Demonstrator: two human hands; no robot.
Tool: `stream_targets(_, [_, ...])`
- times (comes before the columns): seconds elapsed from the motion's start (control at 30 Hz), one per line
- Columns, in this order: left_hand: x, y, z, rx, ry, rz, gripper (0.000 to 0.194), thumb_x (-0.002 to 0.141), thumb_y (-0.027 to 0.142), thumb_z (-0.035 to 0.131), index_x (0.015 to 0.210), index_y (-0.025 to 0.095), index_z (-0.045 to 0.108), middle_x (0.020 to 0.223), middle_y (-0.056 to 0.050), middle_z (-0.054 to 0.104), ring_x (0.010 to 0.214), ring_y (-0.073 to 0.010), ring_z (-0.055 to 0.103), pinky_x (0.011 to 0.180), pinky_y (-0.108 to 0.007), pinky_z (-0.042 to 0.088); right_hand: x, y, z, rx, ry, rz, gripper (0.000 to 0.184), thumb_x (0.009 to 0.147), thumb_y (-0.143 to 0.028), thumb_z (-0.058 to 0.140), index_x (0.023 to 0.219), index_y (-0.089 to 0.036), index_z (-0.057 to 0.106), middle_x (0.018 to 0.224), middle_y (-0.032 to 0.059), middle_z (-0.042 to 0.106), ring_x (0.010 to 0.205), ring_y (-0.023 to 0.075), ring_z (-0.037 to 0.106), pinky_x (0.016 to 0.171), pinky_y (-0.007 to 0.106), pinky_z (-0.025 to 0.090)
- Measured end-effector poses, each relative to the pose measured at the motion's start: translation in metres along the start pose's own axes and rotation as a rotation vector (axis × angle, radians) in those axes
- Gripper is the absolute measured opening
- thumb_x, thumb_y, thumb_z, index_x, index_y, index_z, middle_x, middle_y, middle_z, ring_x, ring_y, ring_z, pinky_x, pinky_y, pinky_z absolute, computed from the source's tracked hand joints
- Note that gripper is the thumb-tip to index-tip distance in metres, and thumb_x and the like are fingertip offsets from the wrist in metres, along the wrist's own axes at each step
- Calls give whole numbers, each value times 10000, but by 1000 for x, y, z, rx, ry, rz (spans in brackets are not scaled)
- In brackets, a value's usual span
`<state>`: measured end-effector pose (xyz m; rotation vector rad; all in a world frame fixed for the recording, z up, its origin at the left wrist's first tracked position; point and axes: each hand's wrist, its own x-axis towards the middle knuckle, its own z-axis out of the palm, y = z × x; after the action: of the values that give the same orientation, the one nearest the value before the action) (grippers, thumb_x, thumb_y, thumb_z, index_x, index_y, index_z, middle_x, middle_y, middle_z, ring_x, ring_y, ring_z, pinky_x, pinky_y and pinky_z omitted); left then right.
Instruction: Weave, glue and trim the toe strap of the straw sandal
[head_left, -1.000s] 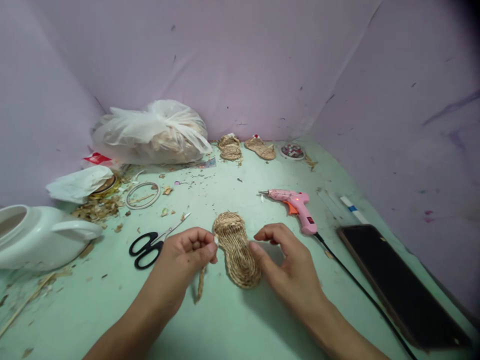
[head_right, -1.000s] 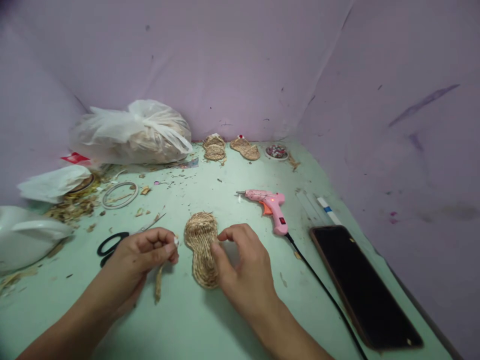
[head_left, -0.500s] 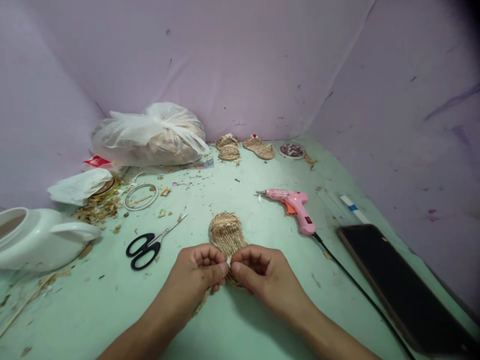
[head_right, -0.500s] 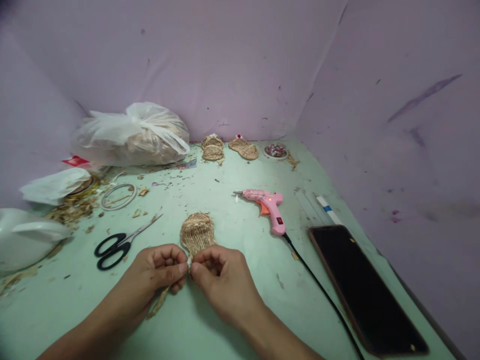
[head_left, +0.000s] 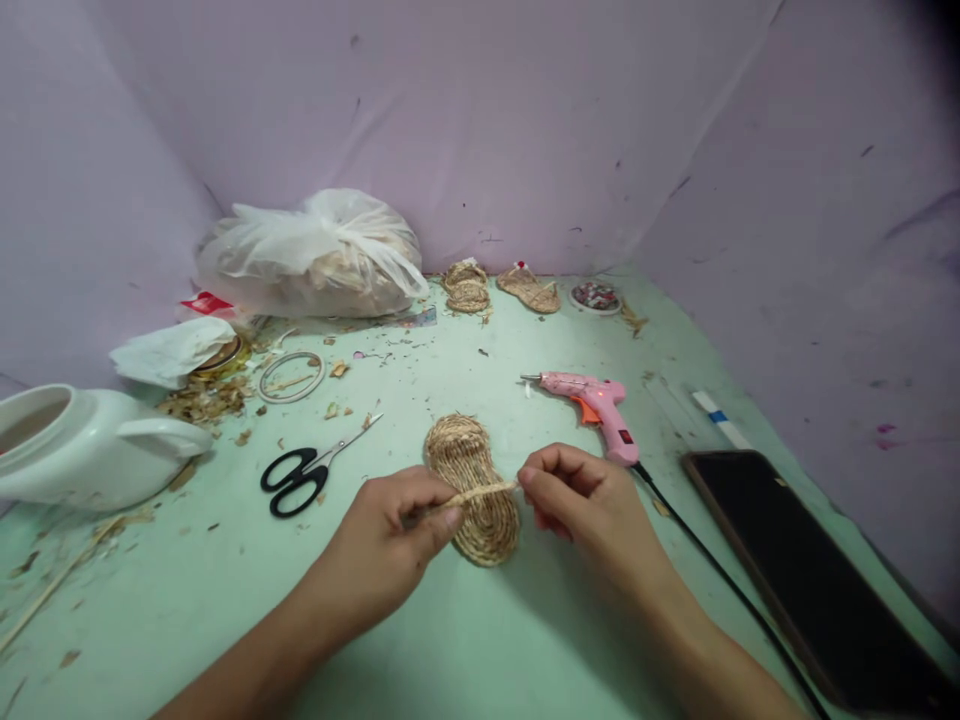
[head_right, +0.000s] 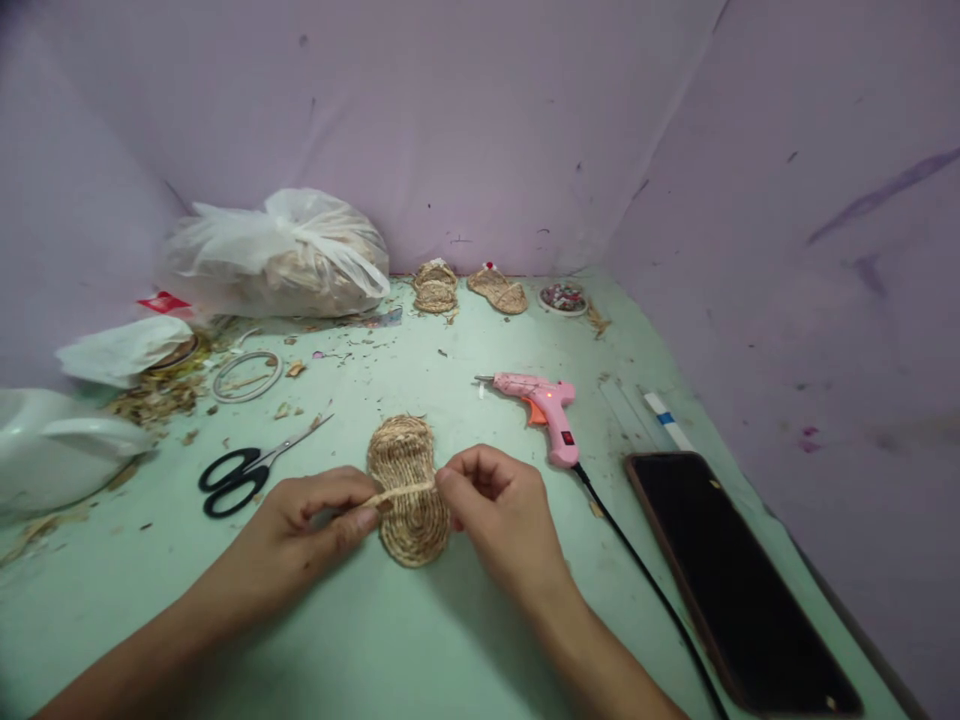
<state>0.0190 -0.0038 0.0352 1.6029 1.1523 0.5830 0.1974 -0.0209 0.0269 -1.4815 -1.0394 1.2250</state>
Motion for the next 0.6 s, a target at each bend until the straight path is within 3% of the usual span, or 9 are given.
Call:
stream_targets(0.1, [-3,-3,0,230,56,147,215,780,217,510,647,208,679,645,-35,537,687,-181,497,621,-269,377,3,1,-4,-79,-23,-5,151,647,-298,598,579,-168,561,417,-56,474,382,71,380,383,203,284])
stream_targets(0.2, [-4,-5,4,255,43,152,238,801,213,482,654,209,670,617,-21,525,625,-159,497,574,-254,371,5,4,-8,-213,-44,-110,117,693,-263,582,730,-166,636,554,-14,595,467,104,486,451,227,370])
stream_targets(0.3, [-4,-3,8,179,42,131,232,792,217,495,628,194,658,610,-16,543,598,-148,507,561,-246,375,5,5,-16,-444,-199,-290,150,758,-205,553,828,-194,686,762,29,690,669,156,592,616,279,444])
stream_targets(0.4, [-3,-1,9,144,55,106,193,767,222,521,645,181,663,621,-18,557,592,-148,507,557,-246,374,3,3,-22,-602,-342,-382,128,776,-191,576,808,-208,699,763,21,683,690,159,594,628,276,438])
stream_targets(0.6, [-4,-2,12,237,38,103,133,746,193,514,714,173,641,672,-10,585,639,-148,509,586,-248,371,2,1,-23,-589,-298,-518,110,762,-150,597,759,-185,701,737,26,648,647,136,576,597,257,429])
